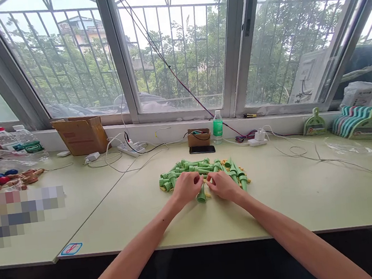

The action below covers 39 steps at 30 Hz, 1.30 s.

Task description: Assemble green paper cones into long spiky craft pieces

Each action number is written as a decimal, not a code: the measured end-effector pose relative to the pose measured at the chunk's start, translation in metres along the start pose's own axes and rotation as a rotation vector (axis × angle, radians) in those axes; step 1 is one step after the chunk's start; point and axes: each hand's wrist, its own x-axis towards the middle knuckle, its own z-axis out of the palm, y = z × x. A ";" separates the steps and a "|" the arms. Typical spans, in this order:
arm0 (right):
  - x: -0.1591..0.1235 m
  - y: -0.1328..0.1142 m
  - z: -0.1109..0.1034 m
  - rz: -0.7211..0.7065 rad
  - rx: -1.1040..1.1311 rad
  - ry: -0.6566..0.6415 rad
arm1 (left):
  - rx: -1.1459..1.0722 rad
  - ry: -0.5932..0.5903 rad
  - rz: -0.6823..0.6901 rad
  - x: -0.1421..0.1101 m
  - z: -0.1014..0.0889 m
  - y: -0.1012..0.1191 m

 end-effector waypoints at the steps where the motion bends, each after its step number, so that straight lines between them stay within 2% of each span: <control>1: 0.000 0.000 0.000 0.002 0.008 0.009 | -0.016 0.005 0.005 0.000 0.000 0.000; 15: 0.002 0.005 0.004 0.079 0.106 0.189 | -0.096 0.013 0.011 0.001 -0.002 0.002; 21: -0.001 0.002 -0.002 0.131 0.277 0.177 | -0.118 0.018 0.024 0.001 -0.002 0.003; 26: 0.000 0.001 -0.003 0.027 0.290 0.276 | -0.144 0.019 0.023 0.002 -0.003 0.004; 31: -0.002 -0.005 -0.005 -0.088 0.399 0.231 | -0.179 0.030 0.026 0.002 -0.006 0.006; 39: -0.003 -0.010 -0.009 -0.152 0.475 0.231 | -0.244 0.045 0.062 0.001 -0.008 0.008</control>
